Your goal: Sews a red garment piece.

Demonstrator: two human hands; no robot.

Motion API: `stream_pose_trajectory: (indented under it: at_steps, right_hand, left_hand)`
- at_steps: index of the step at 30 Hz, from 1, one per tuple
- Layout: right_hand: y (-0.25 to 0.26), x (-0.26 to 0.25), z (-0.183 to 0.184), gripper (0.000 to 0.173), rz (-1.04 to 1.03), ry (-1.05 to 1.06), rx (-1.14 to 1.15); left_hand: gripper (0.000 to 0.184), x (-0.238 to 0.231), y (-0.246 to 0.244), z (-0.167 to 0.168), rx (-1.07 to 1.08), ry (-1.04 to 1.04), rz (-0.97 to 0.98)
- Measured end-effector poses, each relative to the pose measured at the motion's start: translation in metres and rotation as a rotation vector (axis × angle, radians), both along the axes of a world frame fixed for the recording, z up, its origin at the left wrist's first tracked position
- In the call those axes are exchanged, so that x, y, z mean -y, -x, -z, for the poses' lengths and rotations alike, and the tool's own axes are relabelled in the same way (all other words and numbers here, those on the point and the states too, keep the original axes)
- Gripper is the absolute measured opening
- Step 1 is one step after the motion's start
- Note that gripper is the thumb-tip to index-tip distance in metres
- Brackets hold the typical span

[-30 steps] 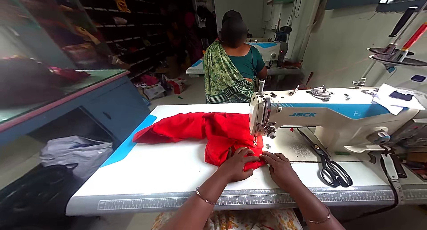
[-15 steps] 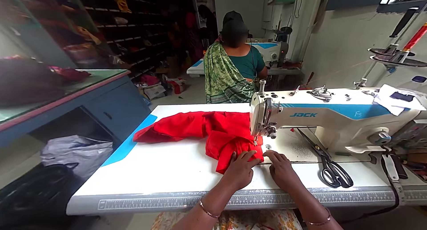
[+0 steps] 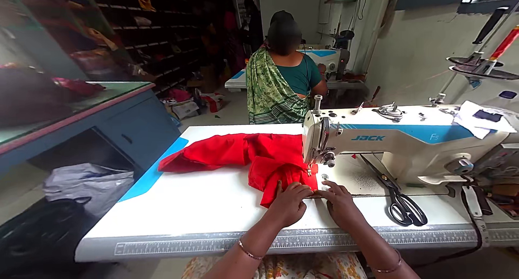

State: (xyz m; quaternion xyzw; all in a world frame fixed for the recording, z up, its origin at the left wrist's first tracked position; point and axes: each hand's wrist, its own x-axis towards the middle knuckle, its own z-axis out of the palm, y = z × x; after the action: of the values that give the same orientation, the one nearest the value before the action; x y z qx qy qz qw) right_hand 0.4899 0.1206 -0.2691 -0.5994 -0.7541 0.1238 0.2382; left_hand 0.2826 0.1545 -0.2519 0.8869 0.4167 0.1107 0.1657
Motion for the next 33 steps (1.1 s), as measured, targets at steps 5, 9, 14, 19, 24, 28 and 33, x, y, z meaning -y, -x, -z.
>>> stream_pose_trajectory:
  at_steps: [5,9,14,19,24,28,33]
  right_hand:
    - [0.002,-0.009,-0.006,0.045,-0.016,0.056,0.103]
    - [0.005,-0.019,-0.017,0.048,-0.012,0.135,0.164]
    - [0.010,-0.029,-0.030,0.054,0.007,0.231,0.229]
    - [0.013,-0.037,-0.030,0.049,0.053,0.237,0.245]
    - [0.018,-0.035,-0.023,0.039,0.195,0.160,0.189]
    - [0.016,-0.034,-0.019,0.056,0.098,0.064,0.164]
    - [0.015,-0.039,-0.019,0.052,0.042,0.089,0.238]
  left_hand:
    - [0.045,-0.014,0.002,0.001,0.056,-0.014,0.002]
    - [0.045,-0.029,0.004,0.000,0.081,-0.004,0.010]
    - [0.045,-0.046,0.007,0.003,0.110,-0.019,0.017]
    - [0.045,-0.061,0.007,0.000,0.093,0.033,0.008]
    - [0.044,-0.067,0.009,0.000,0.083,0.038,0.015]
    - [0.045,-0.061,0.009,-0.002,0.091,0.005,0.034]
    - [0.047,-0.068,0.013,0.006,0.144,0.032,0.074]
